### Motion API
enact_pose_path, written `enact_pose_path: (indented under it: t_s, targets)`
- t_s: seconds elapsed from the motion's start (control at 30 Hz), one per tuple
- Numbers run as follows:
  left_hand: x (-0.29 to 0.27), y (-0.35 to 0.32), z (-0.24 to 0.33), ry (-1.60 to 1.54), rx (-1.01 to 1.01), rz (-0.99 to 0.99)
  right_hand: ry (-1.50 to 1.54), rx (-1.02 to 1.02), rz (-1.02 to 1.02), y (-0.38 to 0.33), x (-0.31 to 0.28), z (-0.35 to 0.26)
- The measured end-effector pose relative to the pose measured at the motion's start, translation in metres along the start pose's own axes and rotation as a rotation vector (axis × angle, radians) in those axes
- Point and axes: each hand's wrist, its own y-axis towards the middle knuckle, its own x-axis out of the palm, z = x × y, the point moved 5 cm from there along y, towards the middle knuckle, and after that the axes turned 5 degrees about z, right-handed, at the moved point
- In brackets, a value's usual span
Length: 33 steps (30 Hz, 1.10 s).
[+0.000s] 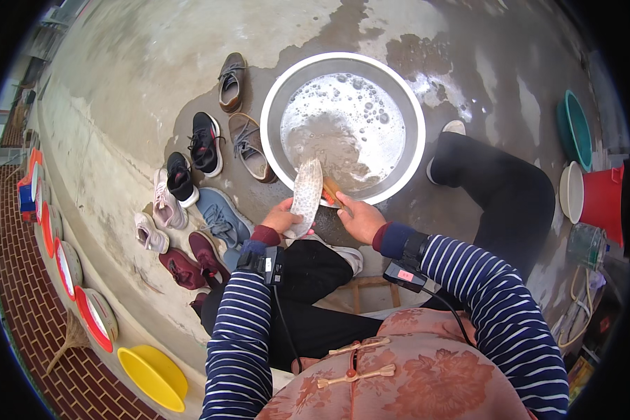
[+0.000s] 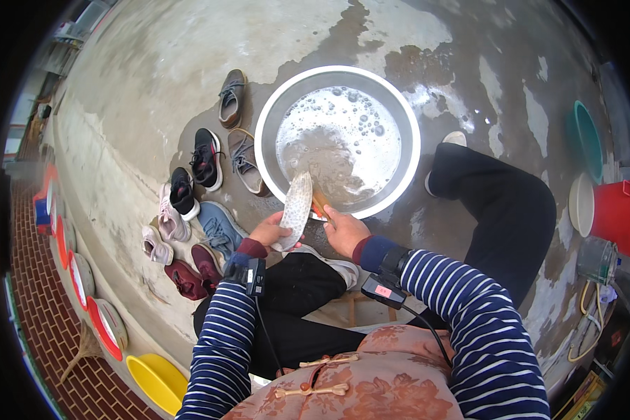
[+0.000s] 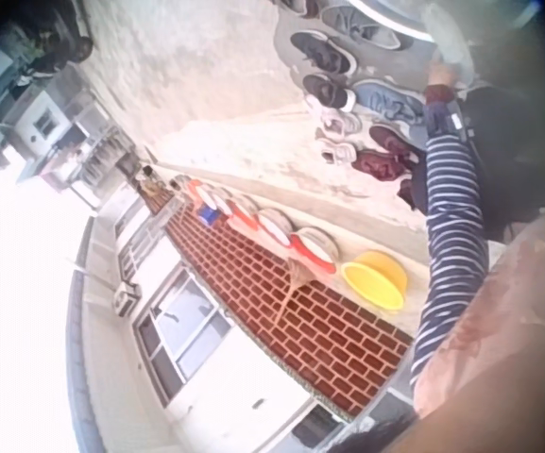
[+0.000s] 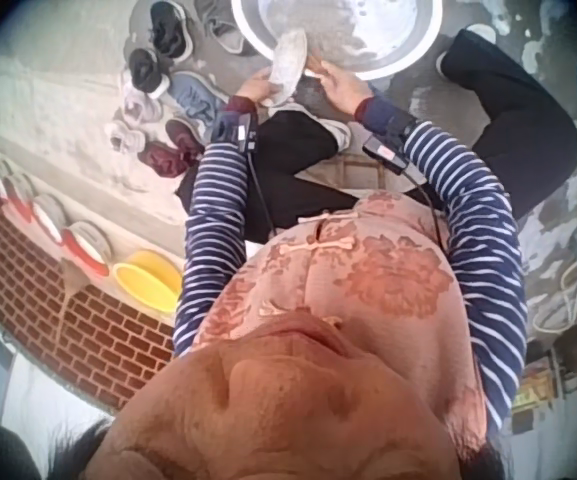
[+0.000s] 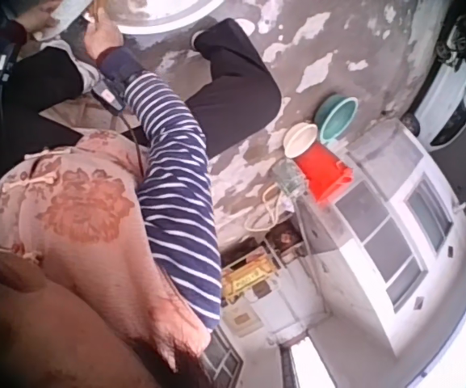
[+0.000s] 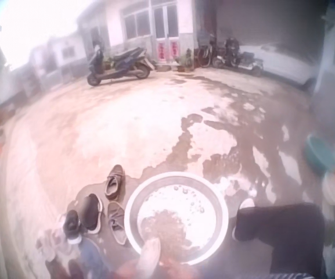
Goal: The person scrubs several shoes and insoles in a basin of soapy water using a brush. They dip the brush into the water, scrub the shoe surfaces and insoles, and place cleaned items aside on the floor.
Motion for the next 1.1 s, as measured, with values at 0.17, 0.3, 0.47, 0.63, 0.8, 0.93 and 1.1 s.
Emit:
enact_pose_path:
  t_s: [0.17, 0.3, 0.47, 0.63, 0.8, 0.93, 1.1]
  targets:
    - [0.002, 0.001, -0.002, 0.064, -0.032, 0.060, -0.027, -0.018, 0.198, -0.006, -0.011, -0.012]
    - [0.009, 0.000, -0.001, 0.039, -0.001, 0.004, -0.057, -0.061, -0.001, -0.017, 0.012, -0.013]
    - [0.011, -0.001, -0.003, 0.055, -0.068, 0.000, -0.067, -0.015, -0.124, 0.019, 0.032, -0.014]
    - [0.009, 0.002, -0.001, 0.060, -0.045, -0.005, -0.037, 0.046, -0.034, 0.042, 0.033, -0.010]
    - [0.009, 0.002, -0.005, 0.068, -0.057, -0.021, -0.021, 0.068, -0.129, 0.009, 0.036, 0.000]
    - [0.010, -0.001, 0.000, 0.063, -0.060, -0.006, -0.060, 0.159, -0.134, 0.068, 0.040, -0.012]
    - [0.013, -0.003, 0.005, 0.094, -0.065, -0.008, 0.035, 0.030, -0.148, 0.069, 0.031, -0.011]
